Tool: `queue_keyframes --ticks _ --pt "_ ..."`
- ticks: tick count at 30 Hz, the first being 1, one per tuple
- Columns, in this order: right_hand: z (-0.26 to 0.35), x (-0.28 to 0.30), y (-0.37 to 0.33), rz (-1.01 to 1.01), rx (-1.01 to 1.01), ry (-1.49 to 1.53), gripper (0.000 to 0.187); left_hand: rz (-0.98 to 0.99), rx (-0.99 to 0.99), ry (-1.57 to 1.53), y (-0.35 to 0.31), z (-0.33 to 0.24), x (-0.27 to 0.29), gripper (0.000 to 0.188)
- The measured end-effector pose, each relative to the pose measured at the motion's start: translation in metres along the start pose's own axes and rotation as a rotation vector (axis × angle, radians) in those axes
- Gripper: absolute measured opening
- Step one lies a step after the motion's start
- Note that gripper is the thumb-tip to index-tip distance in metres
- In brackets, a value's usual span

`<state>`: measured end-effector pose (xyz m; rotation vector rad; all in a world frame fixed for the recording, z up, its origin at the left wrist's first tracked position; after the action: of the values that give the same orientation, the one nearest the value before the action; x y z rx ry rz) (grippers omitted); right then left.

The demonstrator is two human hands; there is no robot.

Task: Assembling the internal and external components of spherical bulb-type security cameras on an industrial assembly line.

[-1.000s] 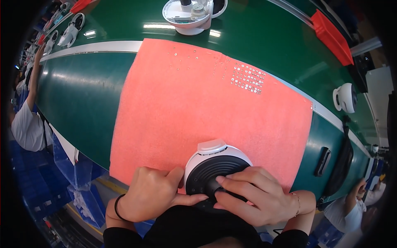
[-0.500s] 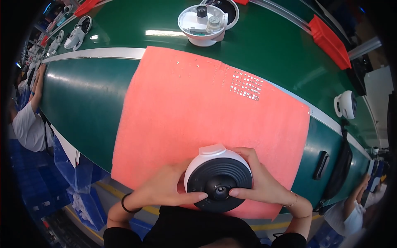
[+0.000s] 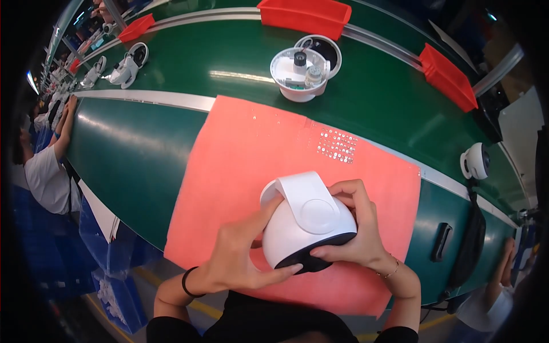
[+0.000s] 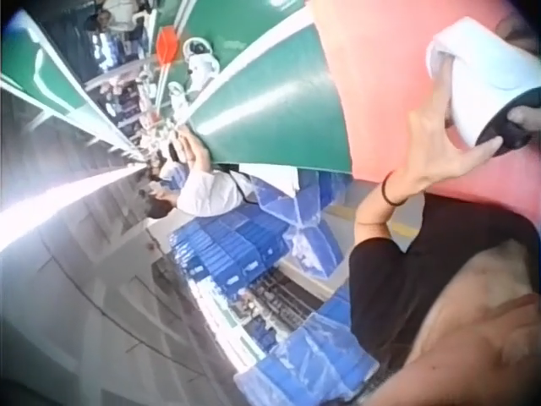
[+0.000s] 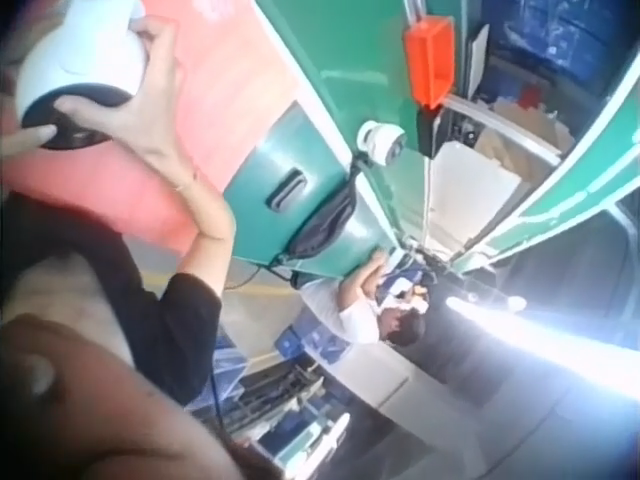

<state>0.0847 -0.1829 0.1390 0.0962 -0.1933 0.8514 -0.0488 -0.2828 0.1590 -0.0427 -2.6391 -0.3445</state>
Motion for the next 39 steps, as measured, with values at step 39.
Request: queue_keyframes --ticks 39 --pt "-0.13 0.217 0.086 -0.992 -0.179 1.027 0.08 -0.757 0.35 -0.904 0.177 0.139 -0.021 0.058"
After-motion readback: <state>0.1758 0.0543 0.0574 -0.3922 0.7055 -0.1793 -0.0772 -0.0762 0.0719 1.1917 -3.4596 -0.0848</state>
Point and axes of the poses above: each hand's wrist, its own y-axis towards the middle knuckle, its own x-axis out of the back of the hand, z = x × y, the point moved 6 cm from there along y, towards the middle knuckle, and after that the axes turned 12 degrees about -x, right-handed, at the moved point
